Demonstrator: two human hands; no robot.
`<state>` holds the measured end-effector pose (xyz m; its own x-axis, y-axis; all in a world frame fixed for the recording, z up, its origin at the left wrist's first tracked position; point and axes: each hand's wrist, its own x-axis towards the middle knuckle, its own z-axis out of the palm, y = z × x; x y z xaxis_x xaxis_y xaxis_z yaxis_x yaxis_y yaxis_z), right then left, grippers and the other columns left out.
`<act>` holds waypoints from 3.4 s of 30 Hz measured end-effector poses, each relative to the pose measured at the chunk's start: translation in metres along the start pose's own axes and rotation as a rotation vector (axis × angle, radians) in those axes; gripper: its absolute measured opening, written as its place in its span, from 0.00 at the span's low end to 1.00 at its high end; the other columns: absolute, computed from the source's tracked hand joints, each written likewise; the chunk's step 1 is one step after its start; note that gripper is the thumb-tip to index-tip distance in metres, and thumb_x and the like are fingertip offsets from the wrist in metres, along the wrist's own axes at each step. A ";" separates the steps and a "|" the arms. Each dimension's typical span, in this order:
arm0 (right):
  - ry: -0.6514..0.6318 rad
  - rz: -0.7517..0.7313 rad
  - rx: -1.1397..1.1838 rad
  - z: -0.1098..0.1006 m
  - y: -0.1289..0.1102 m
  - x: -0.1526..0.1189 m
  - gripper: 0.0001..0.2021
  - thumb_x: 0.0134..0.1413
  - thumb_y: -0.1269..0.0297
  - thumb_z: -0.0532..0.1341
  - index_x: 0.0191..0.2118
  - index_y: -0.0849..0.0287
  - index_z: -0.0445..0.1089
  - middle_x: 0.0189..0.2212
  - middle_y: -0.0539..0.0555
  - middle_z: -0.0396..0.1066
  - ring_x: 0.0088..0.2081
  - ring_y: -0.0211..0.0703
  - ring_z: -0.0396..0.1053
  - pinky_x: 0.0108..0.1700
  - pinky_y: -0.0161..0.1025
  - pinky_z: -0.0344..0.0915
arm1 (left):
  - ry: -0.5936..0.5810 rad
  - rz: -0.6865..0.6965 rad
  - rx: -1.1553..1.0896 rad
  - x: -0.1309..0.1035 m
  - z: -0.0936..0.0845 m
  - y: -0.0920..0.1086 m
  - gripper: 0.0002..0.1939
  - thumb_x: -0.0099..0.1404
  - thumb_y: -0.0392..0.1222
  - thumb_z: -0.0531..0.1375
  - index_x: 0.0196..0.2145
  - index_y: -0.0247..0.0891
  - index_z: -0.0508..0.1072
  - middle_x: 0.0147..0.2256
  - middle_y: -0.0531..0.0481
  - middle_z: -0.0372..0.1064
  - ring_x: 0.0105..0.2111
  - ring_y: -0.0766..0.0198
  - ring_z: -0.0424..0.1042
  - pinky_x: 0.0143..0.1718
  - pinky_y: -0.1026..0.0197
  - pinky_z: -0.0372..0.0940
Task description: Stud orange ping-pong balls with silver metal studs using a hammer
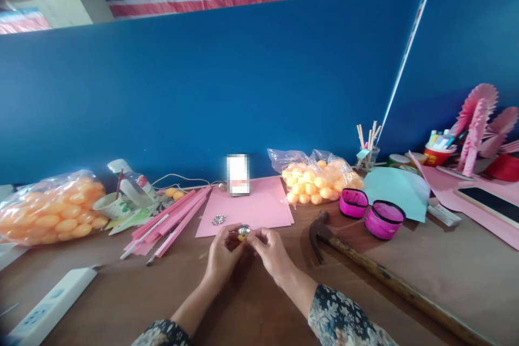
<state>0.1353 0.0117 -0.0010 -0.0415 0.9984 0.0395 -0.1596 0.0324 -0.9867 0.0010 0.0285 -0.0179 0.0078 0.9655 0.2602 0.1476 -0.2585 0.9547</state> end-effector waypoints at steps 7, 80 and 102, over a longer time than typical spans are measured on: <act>-0.002 -0.009 -0.009 0.000 0.001 0.000 0.15 0.43 0.52 0.62 0.24 0.62 0.68 0.19 0.48 0.63 0.22 0.33 0.57 0.24 0.32 0.56 | 0.002 0.004 0.013 0.000 0.000 0.002 0.18 0.48 0.34 0.61 0.40 0.38 0.69 0.39 0.47 0.67 0.34 0.62 0.71 0.36 0.60 0.69; -0.010 -0.008 -0.091 0.000 0.013 0.004 0.14 0.47 0.55 0.59 0.28 0.64 0.69 0.23 0.50 0.66 0.24 0.34 0.60 0.25 0.30 0.60 | -0.029 -0.054 -0.052 -0.002 0.000 0.001 0.18 0.49 0.31 0.59 0.40 0.37 0.66 0.34 0.48 0.72 0.35 0.62 0.73 0.37 0.61 0.68; 0.038 0.100 -0.076 0.003 0.006 0.004 0.14 0.42 0.55 0.62 0.22 0.64 0.68 0.16 0.46 0.61 0.20 0.32 0.59 0.23 0.31 0.59 | 0.017 -0.046 -0.011 -0.002 0.001 0.002 0.19 0.48 0.30 0.58 0.41 0.38 0.67 0.35 0.49 0.72 0.37 0.62 0.73 0.40 0.60 0.68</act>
<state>0.1315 0.0159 -0.0061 -0.0156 0.9978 -0.0646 -0.0809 -0.0657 -0.9946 0.0019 0.0255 -0.0164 -0.0153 0.9758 0.2181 0.1369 -0.2140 0.9672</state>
